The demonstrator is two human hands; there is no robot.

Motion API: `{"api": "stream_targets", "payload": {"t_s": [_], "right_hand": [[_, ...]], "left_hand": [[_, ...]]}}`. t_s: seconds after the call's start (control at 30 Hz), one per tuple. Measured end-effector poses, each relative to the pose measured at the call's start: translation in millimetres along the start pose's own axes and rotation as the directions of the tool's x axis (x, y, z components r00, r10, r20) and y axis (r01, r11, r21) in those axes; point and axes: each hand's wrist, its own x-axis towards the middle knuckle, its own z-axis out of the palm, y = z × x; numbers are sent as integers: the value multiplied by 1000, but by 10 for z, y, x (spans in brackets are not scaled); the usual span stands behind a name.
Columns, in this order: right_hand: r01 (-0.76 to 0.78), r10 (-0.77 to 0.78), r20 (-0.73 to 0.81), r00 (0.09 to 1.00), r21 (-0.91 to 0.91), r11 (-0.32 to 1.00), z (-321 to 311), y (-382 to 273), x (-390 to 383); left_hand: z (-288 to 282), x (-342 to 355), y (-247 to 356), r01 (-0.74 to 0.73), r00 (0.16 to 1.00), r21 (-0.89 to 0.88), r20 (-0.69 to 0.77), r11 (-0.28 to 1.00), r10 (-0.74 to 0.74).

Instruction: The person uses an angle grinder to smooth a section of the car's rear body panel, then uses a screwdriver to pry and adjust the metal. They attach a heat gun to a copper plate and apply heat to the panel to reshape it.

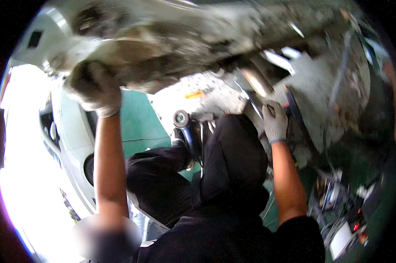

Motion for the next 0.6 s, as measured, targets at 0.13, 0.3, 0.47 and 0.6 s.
{"api": "stream_targets", "payload": {"t_s": [0.13, 0.3, 0.47, 0.6], "right_hand": [[270, -282, 10, 959, 258, 928, -448, -1558, -211], [765, -761, -173, 625, 330, 553, -627, -2857, 161], [903, -916, -202, 345, -195, 383, -626, -3411, 620], [845, -955, -113, 275, -445, 296, -465, -3388, 728]], "left_hand": [[-170, 129, 200, -25, 985, 100, 174, 995, 8], [-249, 333, 228, 60, 990, 94, 122, 994, -71], [-215, 361, 325, 121, 976, 130, 166, 984, -142], [-259, 379, 385, 161, 966, 132, 184, 978, -184]]}}
